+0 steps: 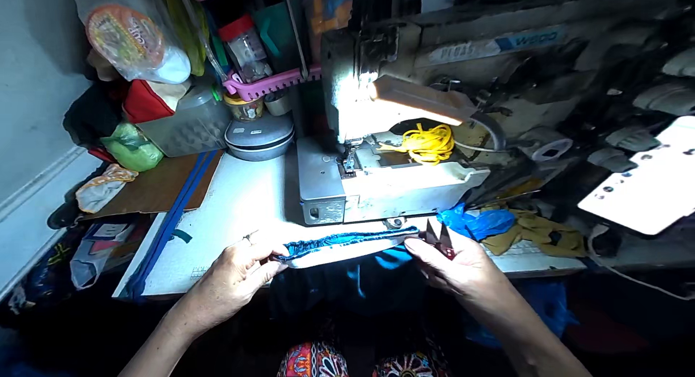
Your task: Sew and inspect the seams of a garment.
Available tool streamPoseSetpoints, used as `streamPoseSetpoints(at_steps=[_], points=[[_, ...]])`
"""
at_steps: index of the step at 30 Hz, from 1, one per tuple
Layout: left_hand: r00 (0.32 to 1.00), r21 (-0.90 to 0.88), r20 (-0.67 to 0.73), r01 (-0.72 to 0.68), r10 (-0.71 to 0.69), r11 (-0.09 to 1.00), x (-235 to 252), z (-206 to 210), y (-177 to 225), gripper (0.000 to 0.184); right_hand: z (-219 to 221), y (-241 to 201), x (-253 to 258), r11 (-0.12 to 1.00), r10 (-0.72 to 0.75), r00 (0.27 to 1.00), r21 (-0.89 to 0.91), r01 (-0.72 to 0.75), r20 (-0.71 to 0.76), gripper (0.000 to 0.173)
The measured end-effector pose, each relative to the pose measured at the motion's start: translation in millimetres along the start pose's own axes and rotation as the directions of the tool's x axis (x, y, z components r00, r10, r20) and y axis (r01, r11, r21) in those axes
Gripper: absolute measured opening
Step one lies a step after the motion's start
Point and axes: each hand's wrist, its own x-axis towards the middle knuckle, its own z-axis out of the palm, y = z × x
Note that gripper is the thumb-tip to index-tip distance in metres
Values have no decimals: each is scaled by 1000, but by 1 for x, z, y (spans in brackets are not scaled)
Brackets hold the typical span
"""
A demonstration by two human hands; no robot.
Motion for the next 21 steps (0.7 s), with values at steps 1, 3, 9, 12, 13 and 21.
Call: streamPoseSetpoints(at_steps=[1,3,9,12,13,21], points=[[999,3,38,26,-26,1000,0,-3,-2,20,-1,0,0,1000,6,1000,-25,-6,-8,9],[996,5,85,29,-29,1000,-1,-10,-10,25,-1,-15,-2,989,85,996,-121,-88,-29,9],[1000,6,-19,2,-1,1000,-5,-10,-7,23,5,6,-2,999,-17,999,-31,16,-40,8],[1000,-159,-16,-18,16,987,-9,-1,2,14,10,1,-1,989,114,993,88,-116,24,6],[999,-203,0,-33,34,979,-10,2,4,12,11,-1,-1,980,152,987,125,-156,46,6],[986,-288,113,-84,121,954,-12,12,0,15,21,1,5,934,226,970,260,-243,95,14]])
